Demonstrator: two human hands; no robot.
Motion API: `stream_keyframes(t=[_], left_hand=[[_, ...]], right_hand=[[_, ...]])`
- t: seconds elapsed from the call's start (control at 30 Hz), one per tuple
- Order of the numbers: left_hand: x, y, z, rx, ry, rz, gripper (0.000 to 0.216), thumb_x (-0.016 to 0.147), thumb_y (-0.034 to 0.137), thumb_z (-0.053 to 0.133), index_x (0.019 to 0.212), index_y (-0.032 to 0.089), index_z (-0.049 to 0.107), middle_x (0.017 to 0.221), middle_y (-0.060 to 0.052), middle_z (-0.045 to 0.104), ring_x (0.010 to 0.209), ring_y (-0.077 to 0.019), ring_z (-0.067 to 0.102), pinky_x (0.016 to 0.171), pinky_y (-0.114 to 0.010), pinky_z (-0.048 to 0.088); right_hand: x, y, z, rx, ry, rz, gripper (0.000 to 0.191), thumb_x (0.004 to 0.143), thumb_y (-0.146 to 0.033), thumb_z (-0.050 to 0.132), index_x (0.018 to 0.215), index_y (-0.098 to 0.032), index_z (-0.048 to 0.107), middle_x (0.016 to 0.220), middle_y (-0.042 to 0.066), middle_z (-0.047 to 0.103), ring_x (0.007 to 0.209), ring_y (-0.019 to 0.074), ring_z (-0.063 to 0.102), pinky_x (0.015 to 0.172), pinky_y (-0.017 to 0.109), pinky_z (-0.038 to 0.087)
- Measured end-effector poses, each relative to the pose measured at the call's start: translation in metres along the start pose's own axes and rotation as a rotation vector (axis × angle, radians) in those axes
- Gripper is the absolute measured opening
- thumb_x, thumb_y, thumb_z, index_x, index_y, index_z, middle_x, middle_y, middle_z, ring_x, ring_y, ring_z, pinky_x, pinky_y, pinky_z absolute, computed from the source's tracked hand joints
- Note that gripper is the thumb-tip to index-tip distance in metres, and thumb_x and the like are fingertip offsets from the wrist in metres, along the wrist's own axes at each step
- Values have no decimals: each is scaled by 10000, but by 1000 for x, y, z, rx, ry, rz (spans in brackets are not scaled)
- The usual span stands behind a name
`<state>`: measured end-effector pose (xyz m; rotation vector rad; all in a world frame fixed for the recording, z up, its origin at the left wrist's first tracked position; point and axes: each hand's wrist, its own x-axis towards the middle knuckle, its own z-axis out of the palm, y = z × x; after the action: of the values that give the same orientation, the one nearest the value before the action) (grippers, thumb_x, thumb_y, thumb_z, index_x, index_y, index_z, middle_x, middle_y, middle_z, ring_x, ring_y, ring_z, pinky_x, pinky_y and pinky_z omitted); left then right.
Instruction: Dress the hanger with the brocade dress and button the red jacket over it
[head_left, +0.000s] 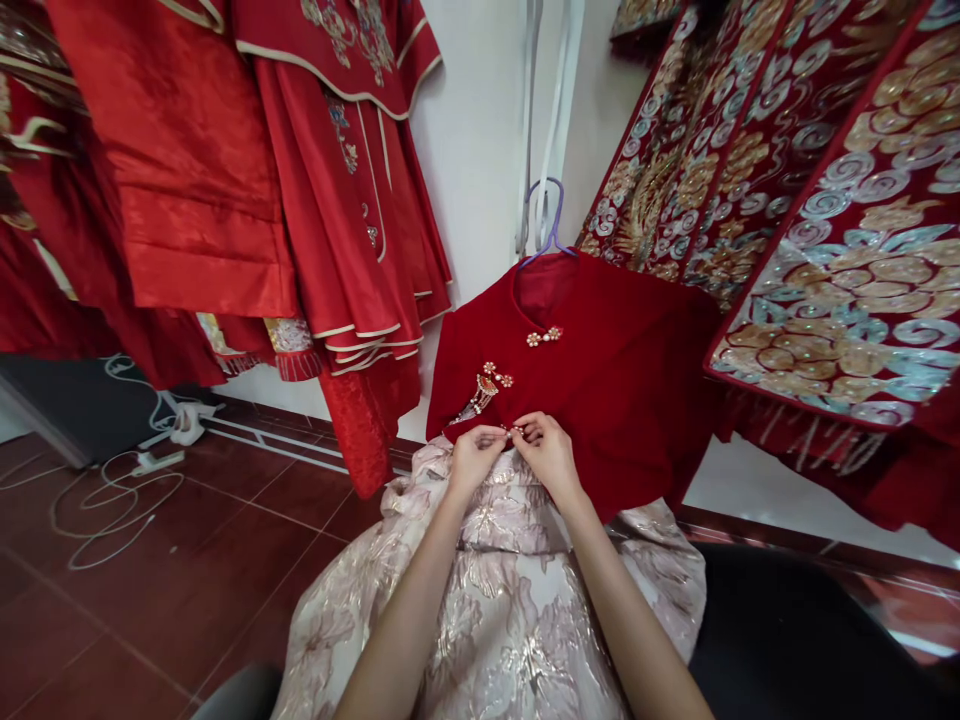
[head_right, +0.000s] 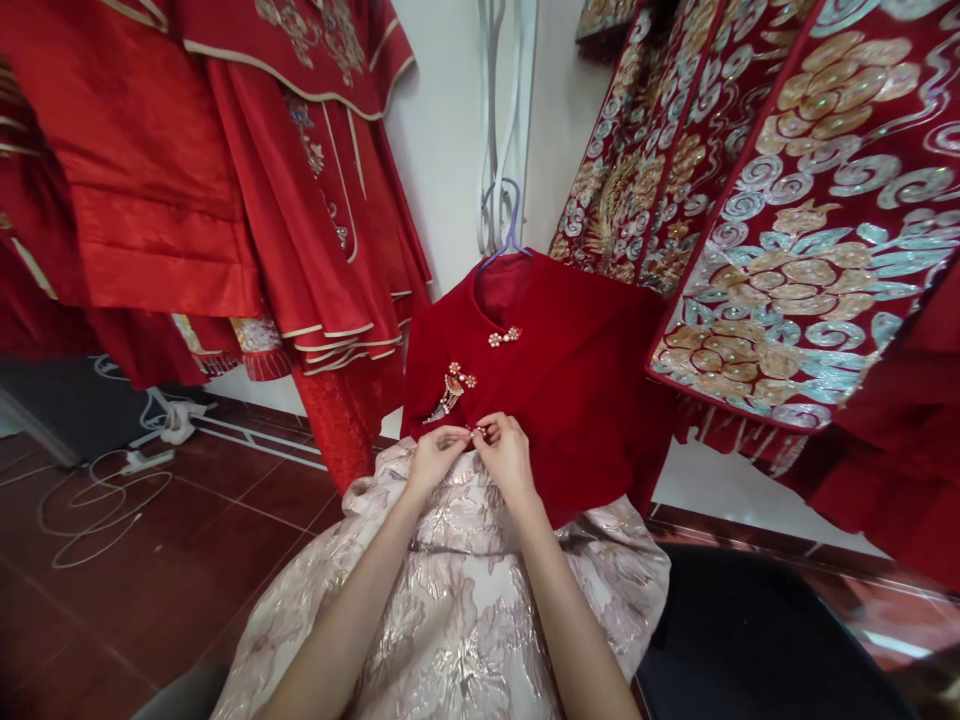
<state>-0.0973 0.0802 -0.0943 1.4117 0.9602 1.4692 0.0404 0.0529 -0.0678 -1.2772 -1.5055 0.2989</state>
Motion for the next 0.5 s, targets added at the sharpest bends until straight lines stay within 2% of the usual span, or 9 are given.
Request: stream_keyframes(t=[0.13,0.23,0.33,0.5], left_hand=[[2,1,2,-5,138,-58,280,643,255,769,849,126,631,734,-39,664,651,-118,615,659,-250,488],[1,4,2,-9,75,-34,252,663,263,755,834,132,625,783,-44,660,692,-115,612,678,-242,478],[-4,7,1,-13,24,12,241,693,273,732,864,143,622,822,-40,652,732,-116,610,706,-244,475],[-11,10,3,115,-31,109,242,739,291,695,943,169,647,842,-30,652,735,-113,586,721,-248,469]], right_hand=[[2,5,-14,-88,-15,107,253,699,-362,673,854,-180,588,697,7,612,589,142,576,601,269,471],[4,7,-27,-89,-88,148,251,683,-347,683,856,-186,600,679,0,632,620,149,606,625,268,475],[6,8,-39,-30,-163,159,203,724,-362,645,838,-194,632,726,13,664,650,146,624,651,270,494],[9,2,-54,84,-233,160,247,767,-411,612,877,-193,650,790,34,685,692,154,642,658,278,526]])
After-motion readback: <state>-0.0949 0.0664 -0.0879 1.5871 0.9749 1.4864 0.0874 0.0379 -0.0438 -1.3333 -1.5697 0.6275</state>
